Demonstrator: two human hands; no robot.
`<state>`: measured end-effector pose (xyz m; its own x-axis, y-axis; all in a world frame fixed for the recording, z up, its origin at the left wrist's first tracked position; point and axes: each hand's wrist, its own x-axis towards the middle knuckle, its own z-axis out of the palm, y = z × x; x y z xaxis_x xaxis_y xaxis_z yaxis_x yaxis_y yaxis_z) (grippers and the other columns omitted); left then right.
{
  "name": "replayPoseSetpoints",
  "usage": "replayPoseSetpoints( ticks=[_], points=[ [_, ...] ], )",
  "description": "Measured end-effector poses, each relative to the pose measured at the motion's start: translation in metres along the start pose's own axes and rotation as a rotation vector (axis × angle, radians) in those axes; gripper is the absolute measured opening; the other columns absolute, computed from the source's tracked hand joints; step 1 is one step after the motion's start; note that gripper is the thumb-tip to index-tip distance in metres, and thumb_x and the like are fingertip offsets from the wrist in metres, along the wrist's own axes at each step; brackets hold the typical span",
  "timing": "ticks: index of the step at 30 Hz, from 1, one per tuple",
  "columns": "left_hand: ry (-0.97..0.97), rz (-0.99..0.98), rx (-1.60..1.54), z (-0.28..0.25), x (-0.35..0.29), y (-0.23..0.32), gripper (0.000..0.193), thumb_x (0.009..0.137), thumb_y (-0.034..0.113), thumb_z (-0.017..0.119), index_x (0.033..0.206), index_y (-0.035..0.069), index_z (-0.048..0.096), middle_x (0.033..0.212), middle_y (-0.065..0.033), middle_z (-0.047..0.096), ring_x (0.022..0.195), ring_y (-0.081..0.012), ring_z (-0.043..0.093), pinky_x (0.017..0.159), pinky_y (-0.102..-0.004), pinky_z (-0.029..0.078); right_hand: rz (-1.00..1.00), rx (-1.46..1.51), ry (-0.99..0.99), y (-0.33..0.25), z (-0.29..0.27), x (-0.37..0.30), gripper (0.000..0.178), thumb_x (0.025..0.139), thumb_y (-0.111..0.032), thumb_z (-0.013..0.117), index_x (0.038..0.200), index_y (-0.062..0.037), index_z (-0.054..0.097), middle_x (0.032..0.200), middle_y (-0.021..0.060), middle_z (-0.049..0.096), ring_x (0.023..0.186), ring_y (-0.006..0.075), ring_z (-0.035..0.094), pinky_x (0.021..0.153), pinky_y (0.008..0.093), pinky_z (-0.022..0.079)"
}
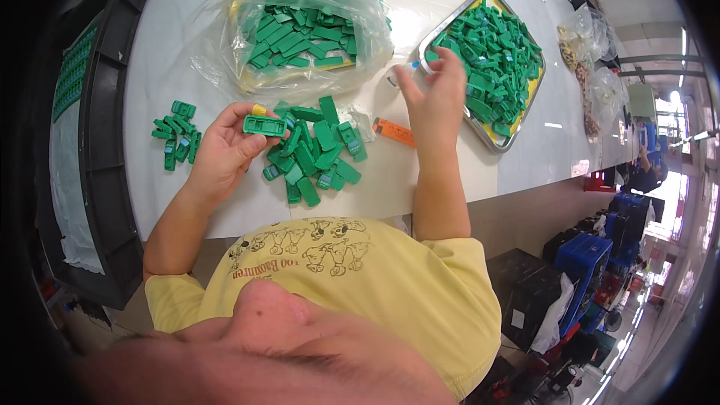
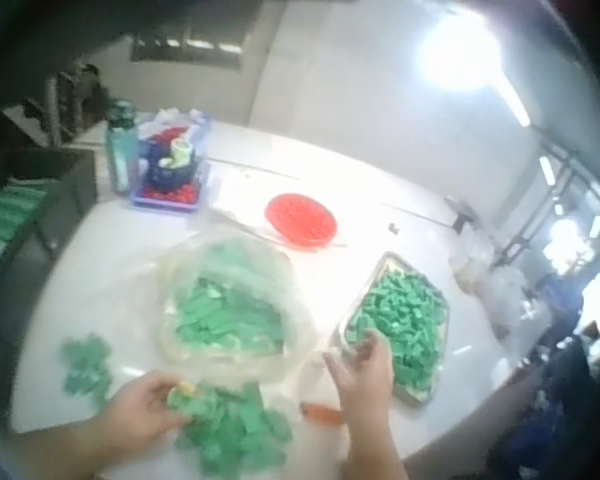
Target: The person assembles plastic components by dispensing liquid glue onto them from a bottle and pressing matching plastic pieces together by hand.
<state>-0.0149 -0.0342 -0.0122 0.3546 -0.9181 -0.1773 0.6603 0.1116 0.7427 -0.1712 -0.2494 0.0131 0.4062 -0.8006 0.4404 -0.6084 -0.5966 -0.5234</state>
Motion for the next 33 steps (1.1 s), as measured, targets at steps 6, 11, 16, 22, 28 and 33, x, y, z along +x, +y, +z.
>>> replayPoseSetpoints(
  ticks=[6,11,16,22,28,33],
  points=[
    [0.000,0.013,0.035,-0.011,-0.016,0.013,0.031,0.080,-0.003,0.054,0.109,0.000,0.042,0.101,-0.0092,0.053,0.091,-0.0172,0.056,0.083,-0.0283,0.046,-0.337,0.324,-0.154,-0.071,-0.006,-0.022,0.021,0.071,-0.004,0.064,0.089,-0.0015,0.052,0.080,0.0094,0.053,0.073,0.0233,0.051,0.066,0.0321,0.043],
    [0.004,0.006,0.118,-0.011,-0.036,0.027,0.032,0.080,0.002,0.056,0.109,0.000,0.042,0.098,-0.0101,0.055,0.088,-0.0183,0.057,0.081,-0.0304,0.046,-0.627,0.234,-0.503,-0.102,0.052,-0.002,0.018,0.072,0.000,0.055,0.090,-0.0027,0.055,0.086,0.0123,0.055,0.085,0.0300,0.053,0.073,0.0355,0.044],
    [0.010,0.030,0.130,-0.018,-0.046,0.041,0.032,0.080,0.000,0.055,0.109,0.000,0.042,0.098,-0.0105,0.056,0.087,-0.0179,0.057,0.080,-0.0300,0.046,-0.732,0.007,-0.613,-0.120,0.091,0.008,0.018,0.070,0.001,0.052,0.088,-0.0024,0.055,0.088,0.0134,0.056,0.087,0.0306,0.053,0.074,0.0371,0.045],
    [-0.010,0.035,0.093,-0.024,-0.052,0.046,0.033,0.080,-0.003,0.054,0.110,0.000,0.042,0.100,-0.0110,0.054,0.089,-0.0170,0.056,0.081,-0.0286,0.046,-0.707,-0.020,-0.663,-0.135,0.082,0.008,0.019,0.067,-0.003,0.056,0.085,-0.0018,0.054,0.084,0.0132,0.055,0.081,0.0292,0.055,0.070,0.0375,0.046],
    [-0.028,0.043,0.076,-0.033,-0.042,0.042,0.031,0.079,-0.006,0.053,0.107,0.000,0.042,0.104,-0.0105,0.053,0.095,-0.0157,0.054,0.085,-0.0271,0.045,-0.353,0.498,-0.680,-0.124,0.031,-0.027,0.014,0.078,-0.003,0.056,0.092,-0.0009,0.053,0.077,0.0055,0.054,0.064,0.0135,0.055,0.060,0.0245,0.046],
    [-0.022,0.058,0.086,-0.033,-0.031,0.025,0.028,0.078,-0.008,0.053,0.102,0.000,0.043,0.105,-0.0106,0.052,0.098,-0.0153,0.052,0.086,-0.0265,0.044,0.194,1.078,-0.784,-0.101,0.015,-0.060,0.014,0.085,-0.006,0.051,0.097,0.0028,0.052,0.082,0.0058,0.055,0.067,0.0115,0.054,0.061,0.0226,0.044]
  ],
)
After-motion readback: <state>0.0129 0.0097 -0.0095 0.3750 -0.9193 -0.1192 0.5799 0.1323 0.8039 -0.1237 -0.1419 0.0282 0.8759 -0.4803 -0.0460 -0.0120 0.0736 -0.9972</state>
